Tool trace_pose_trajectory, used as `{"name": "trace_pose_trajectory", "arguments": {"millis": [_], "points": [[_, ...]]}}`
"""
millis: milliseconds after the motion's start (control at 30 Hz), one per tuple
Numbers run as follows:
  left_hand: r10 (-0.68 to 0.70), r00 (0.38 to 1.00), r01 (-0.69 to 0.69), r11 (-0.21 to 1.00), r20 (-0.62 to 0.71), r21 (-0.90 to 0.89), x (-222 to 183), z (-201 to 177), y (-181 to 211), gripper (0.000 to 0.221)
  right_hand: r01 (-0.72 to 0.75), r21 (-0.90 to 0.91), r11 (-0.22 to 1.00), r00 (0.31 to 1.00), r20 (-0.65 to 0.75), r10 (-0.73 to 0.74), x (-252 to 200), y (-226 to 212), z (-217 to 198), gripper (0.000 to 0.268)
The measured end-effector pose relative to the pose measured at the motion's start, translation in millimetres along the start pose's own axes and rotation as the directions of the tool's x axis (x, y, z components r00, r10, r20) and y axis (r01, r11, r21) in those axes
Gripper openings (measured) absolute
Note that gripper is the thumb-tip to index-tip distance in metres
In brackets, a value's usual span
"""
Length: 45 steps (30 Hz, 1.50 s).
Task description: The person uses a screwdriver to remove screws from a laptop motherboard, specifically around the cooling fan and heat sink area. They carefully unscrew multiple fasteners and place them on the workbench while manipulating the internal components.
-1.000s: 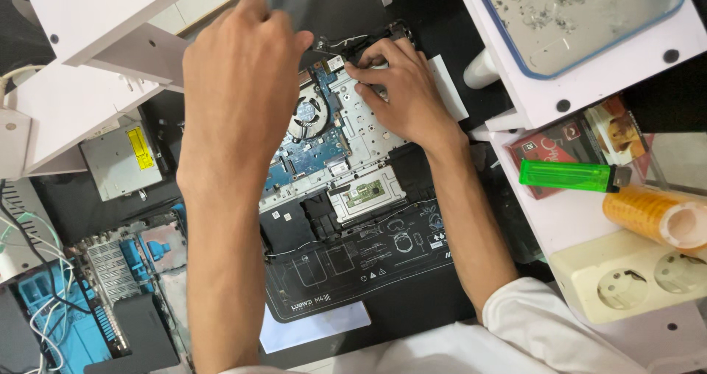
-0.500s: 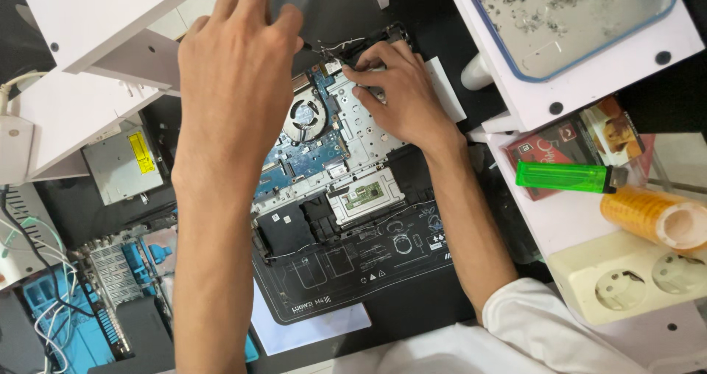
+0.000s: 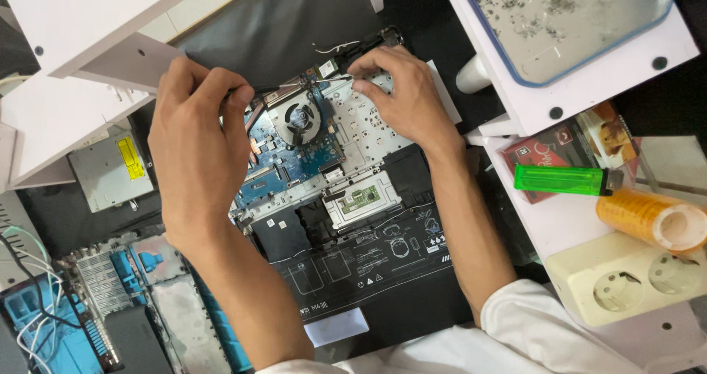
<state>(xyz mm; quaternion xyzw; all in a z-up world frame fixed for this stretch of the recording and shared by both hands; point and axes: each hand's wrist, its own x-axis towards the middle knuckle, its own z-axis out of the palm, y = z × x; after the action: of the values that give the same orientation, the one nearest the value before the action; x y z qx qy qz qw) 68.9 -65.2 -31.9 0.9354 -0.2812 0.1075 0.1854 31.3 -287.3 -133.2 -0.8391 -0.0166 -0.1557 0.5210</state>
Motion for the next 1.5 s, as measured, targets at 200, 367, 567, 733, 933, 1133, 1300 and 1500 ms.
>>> {"name": "trace_pose_trajectory", "arguments": {"millis": [200,367,567,733,933,1133,1300,1500], "points": [[-0.057,0.998,0.058,0.996,0.015,-0.067,-7,6,-9,0.006,0.017,-0.035,0.999,1.000,0.005,-0.017,2,-2,-1,0.012],[-0.051,0.998,0.054,0.993,0.027,-0.105,-6,4,-9,0.006,-0.095,0.014,0.995,0.995,0.022,0.095,2,-3,0,0.010],[0.042,0.999,-0.041,0.996,0.006,-0.079,-4,0,-11,0.007,-0.044,-0.014,0.999,0.999,0.010,0.044,1,0,1,0.008],[0.063,0.998,-0.063,0.996,-0.002,-0.062,-3,-1,-8,0.008,-0.006,-0.031,0.999,1.000,0.017,0.007,0,7,3,0.007],[0.074,0.997,-0.073,0.997,0.033,-0.014,4,-7,1,0.004,0.008,-0.049,0.999,1.000,0.023,-0.007,-4,17,6,0.009],[0.169,0.986,-0.169,0.986,-0.011,0.016,15,-15,13,0.005,-0.027,0.008,1.000,0.999,0.032,0.027,-6,22,8,0.012],[0.183,0.983,-0.177,0.974,-0.029,0.143,20,-18,12,0.007,0.032,-0.050,0.998,0.999,0.025,-0.031,-10,21,8,0.028],[0.212,0.977,-0.204,0.961,-0.024,0.188,25,-15,5,0.010,0.097,-0.218,0.971,0.994,0.065,-0.085,-14,37,18,0.032]]}}
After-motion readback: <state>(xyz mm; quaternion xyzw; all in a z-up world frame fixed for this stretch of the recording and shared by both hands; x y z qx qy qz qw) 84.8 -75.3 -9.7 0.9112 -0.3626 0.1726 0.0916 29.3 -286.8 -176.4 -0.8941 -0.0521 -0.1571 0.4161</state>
